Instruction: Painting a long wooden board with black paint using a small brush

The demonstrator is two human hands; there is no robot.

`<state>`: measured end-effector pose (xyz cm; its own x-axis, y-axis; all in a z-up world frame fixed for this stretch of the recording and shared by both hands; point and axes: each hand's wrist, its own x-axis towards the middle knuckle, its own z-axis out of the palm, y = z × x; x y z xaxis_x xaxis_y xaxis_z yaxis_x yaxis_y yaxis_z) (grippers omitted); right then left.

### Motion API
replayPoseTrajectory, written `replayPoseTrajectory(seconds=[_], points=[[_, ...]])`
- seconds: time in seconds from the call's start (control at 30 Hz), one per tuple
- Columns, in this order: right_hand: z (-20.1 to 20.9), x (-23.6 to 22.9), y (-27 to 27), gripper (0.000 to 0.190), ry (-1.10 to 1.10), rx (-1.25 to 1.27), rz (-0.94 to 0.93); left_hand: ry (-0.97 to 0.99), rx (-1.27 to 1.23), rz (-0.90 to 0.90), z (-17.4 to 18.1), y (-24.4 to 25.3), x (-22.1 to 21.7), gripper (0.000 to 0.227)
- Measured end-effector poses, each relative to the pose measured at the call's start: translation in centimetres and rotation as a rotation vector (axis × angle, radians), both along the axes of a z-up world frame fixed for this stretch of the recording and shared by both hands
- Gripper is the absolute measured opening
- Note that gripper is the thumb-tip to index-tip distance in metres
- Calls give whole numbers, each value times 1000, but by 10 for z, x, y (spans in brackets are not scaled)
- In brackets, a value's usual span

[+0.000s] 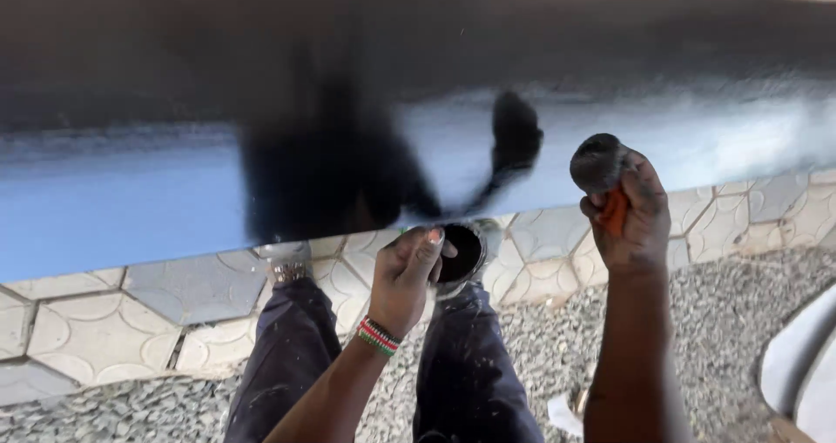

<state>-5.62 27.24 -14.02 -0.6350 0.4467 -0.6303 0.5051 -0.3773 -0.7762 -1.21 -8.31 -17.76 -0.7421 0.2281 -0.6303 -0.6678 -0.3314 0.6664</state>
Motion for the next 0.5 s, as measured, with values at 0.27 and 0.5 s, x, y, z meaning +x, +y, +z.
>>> replayPoseTrajectory(seconds=[0.27, 0.5], points=[[-69, -110, -5, 18, 66, 1163, 469, 39, -130, 208, 26, 39, -76, 43], [-116, -92, 40, 8, -95, 1318, 372, 141, -281, 421, 47, 65, -96, 40]])
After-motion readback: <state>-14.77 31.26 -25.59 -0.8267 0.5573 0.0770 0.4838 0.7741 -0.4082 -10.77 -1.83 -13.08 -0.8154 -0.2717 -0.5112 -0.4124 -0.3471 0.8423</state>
